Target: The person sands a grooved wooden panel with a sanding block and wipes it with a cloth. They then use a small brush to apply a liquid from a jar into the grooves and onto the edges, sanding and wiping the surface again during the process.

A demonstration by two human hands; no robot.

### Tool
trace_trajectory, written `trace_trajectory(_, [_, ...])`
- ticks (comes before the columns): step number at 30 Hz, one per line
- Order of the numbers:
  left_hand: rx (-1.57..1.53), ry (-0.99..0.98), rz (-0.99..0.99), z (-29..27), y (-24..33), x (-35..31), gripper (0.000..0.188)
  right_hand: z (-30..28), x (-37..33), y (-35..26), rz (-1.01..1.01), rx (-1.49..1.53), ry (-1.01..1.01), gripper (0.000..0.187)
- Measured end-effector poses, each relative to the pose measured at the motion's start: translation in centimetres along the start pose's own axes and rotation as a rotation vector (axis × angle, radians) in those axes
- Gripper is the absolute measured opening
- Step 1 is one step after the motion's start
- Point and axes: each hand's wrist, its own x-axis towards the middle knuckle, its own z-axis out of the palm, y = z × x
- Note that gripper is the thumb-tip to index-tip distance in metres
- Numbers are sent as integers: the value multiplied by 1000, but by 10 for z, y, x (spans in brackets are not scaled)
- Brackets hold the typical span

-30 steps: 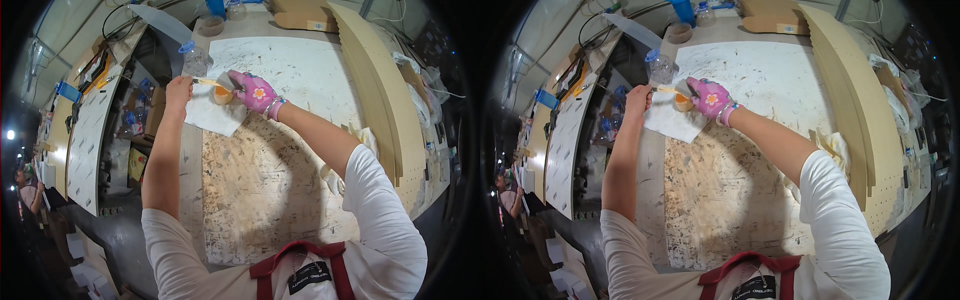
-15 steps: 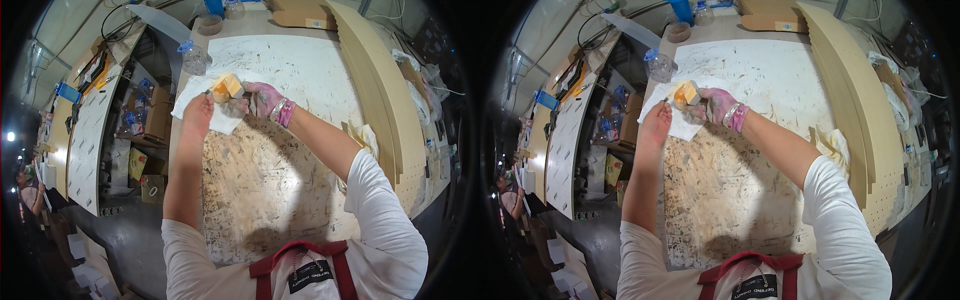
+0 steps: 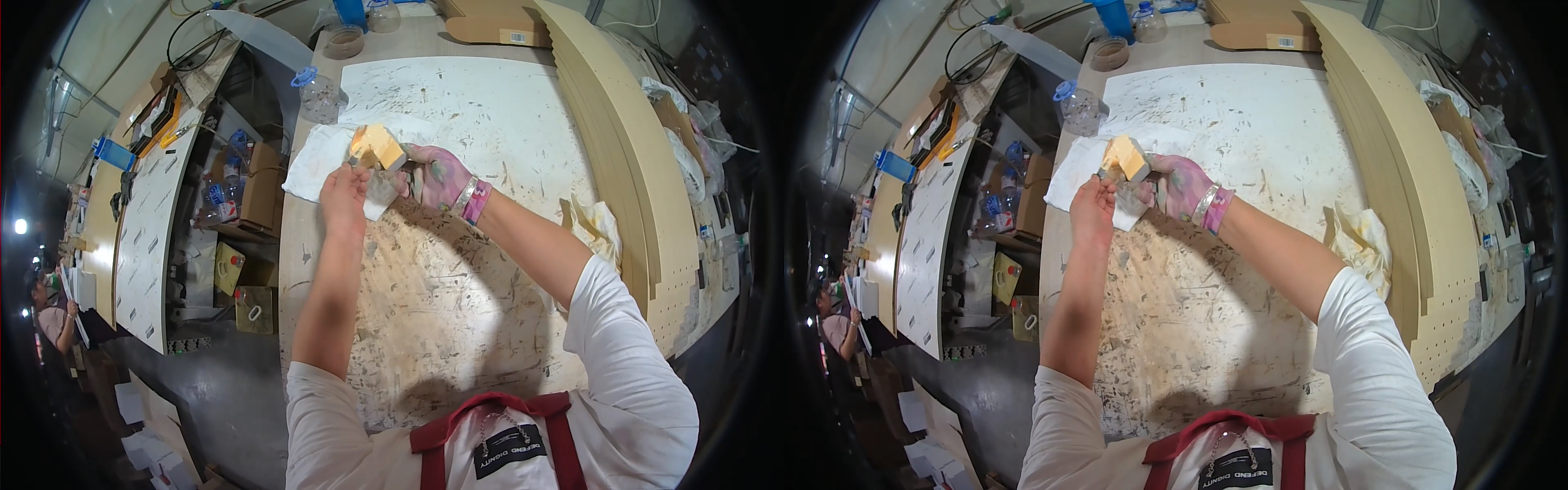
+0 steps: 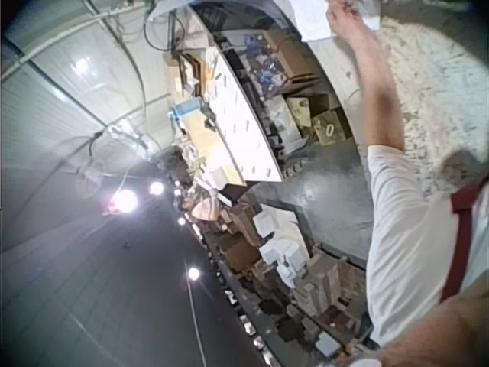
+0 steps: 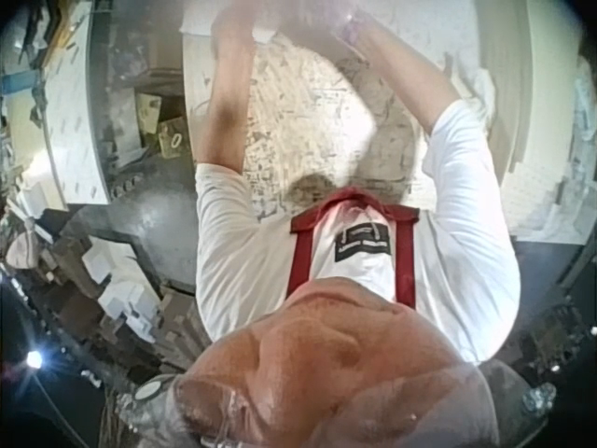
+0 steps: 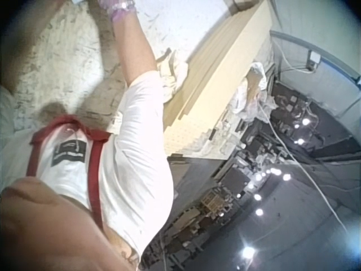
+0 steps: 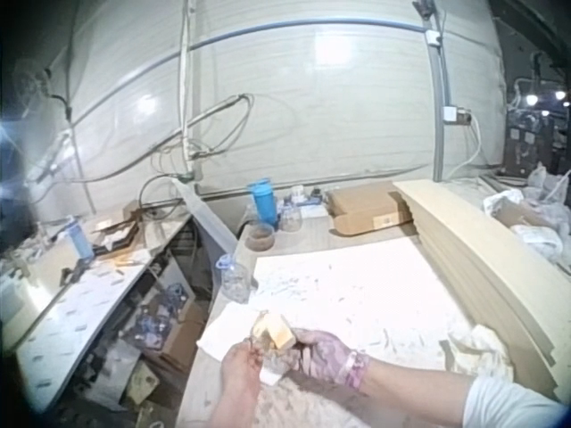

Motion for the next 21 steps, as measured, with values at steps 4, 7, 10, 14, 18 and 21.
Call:
trace_trajectory(4, [-89, 50, 20, -5, -5, 0, 14, 3, -3, 1, 86, 99, -17, 32])
trace_trajectory(7, [10, 8, 32, 8, -12, -12, 14, 0, -3, 2, -15, 13, 33, 32])
trace_trajectory(10, [56, 44, 144, 0, -2, 0, 13, -5, -7, 5, 83, 110, -81, 31])
trace_trajectory(14, [303, 92, 296, -2, 15, 9, 11, -12, -24, -2, 203, 154, -268, 32])
trace_trajectory(18, [649, -34, 581, 0, 28, 12, 12, 3, -42, 5, -10, 38, -78, 40])
trace_trajectory(21, [1210, -29, 702, 12, 41, 14, 9, -9, -47, 7, 24, 129, -91, 40])
